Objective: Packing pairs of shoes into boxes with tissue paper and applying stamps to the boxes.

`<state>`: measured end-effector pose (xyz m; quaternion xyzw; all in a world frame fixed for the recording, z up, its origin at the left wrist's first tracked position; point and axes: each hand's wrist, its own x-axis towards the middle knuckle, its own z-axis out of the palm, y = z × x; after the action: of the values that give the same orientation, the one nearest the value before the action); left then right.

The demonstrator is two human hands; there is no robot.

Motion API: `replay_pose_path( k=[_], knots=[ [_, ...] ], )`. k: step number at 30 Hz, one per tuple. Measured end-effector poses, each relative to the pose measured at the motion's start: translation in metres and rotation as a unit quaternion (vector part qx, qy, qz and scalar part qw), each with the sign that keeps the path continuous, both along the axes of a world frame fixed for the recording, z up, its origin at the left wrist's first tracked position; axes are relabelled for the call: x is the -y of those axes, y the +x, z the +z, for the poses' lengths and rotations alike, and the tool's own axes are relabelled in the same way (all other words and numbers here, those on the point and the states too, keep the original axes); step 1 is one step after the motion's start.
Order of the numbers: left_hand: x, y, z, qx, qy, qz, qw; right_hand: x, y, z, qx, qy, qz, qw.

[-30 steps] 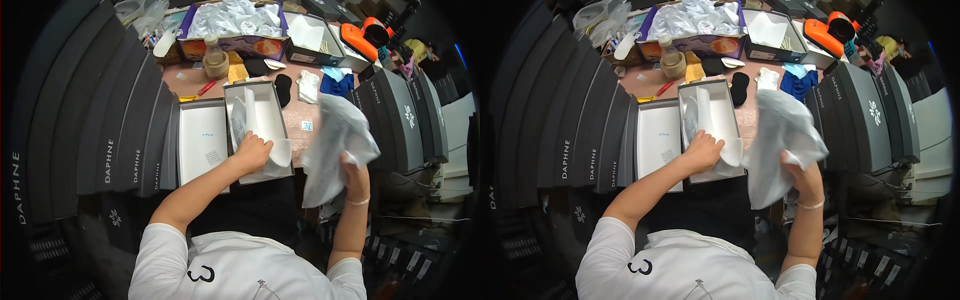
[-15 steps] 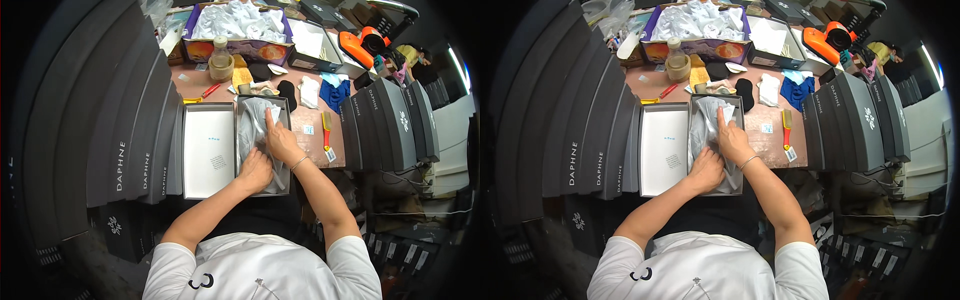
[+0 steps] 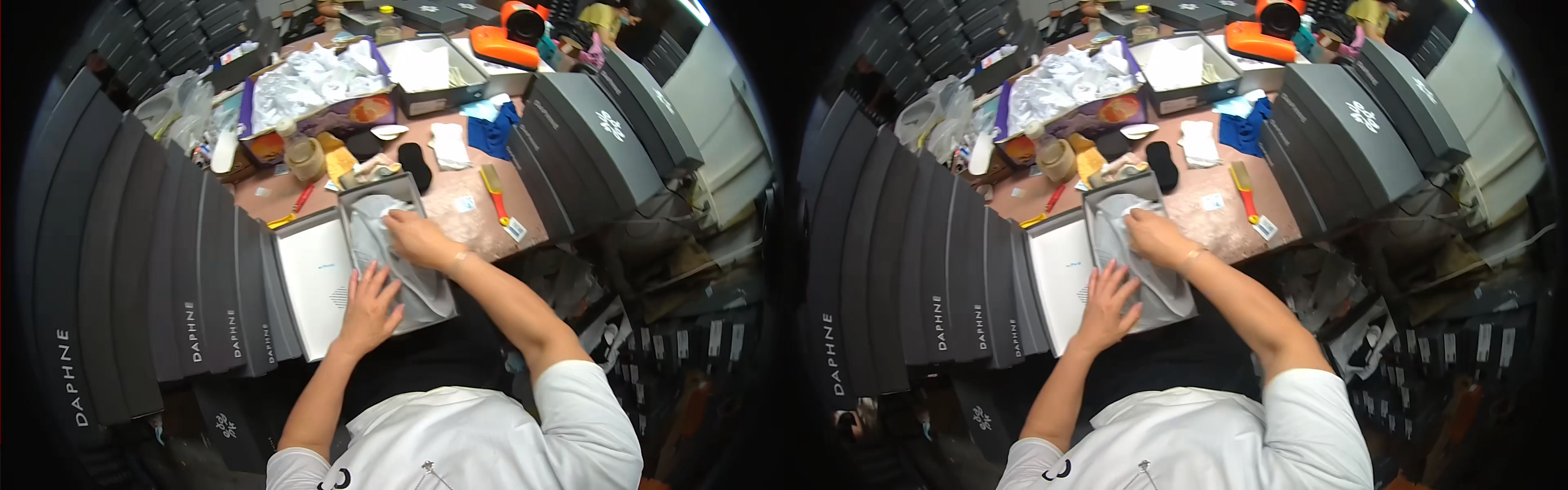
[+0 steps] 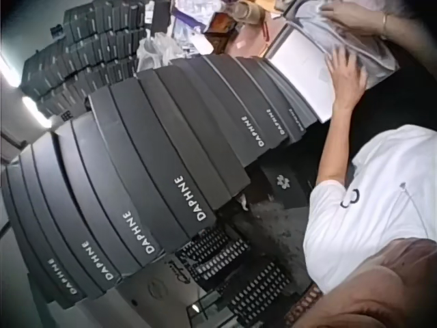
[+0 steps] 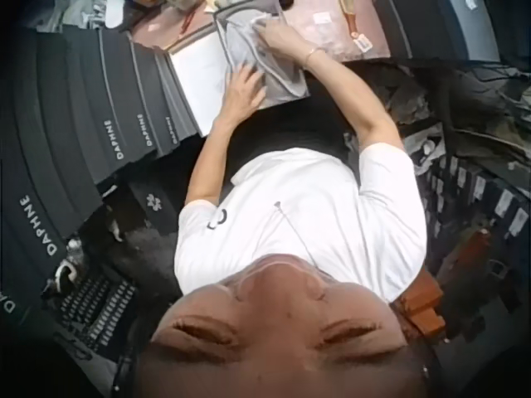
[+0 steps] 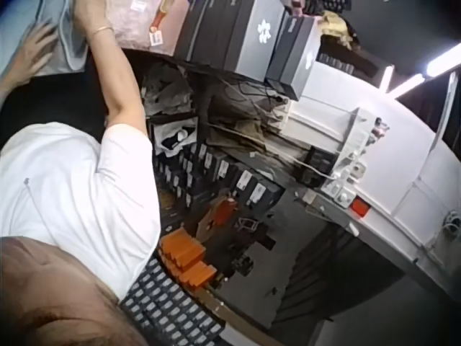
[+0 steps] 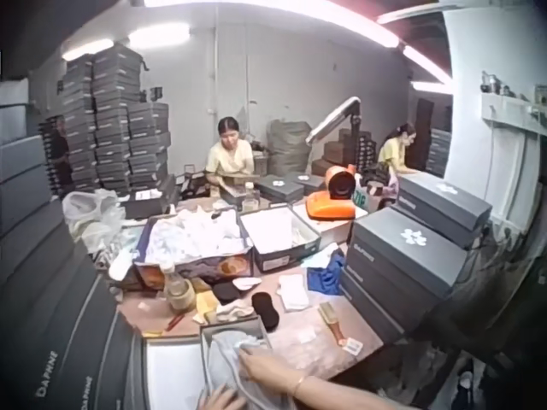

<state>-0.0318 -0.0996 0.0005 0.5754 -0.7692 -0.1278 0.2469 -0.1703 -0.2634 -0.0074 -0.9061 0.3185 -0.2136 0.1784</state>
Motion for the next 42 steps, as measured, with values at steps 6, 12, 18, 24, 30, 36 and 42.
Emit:
replay_pose_path(
  k=[6,12,18,24,30,36,42],
  knots=[
    [-0.037,-0.048,-0.019,-0.090,-0.006,0.112,0.990,0.075,-0.104,-0.029,-0.003,-0.007,-0.160,0.987],
    [-0.039,-0.065,-0.006,-0.165,0.062,0.117,0.977,0.061,-0.104,-0.074,-0.051,-0.039,-0.192,0.979],
    [0.039,0.016,0.029,-0.151,-0.075,0.208,0.963,0.074,-0.109,-0.064,-0.007,0.086,-0.254,0.963],
    [0.120,0.106,-0.012,-0.205,-0.029,0.309,0.928,0.062,-0.105,-0.060,-0.007,-0.013,-0.282,0.959],
    [0.216,0.123,-0.030,-0.020,0.097,0.307,0.946,0.065,-0.109,-0.072,-0.013,0.049,-0.303,0.952],
    [0.240,0.150,-0.096,-0.093,0.112,0.341,0.929,0.056,-0.107,-0.070,0.008,0.047,-0.296,0.954],
    [0.192,0.159,-0.036,-0.445,0.027,0.359,0.820,0.045,-0.106,-0.027,0.373,0.198,-0.321,0.848]
  ],
)
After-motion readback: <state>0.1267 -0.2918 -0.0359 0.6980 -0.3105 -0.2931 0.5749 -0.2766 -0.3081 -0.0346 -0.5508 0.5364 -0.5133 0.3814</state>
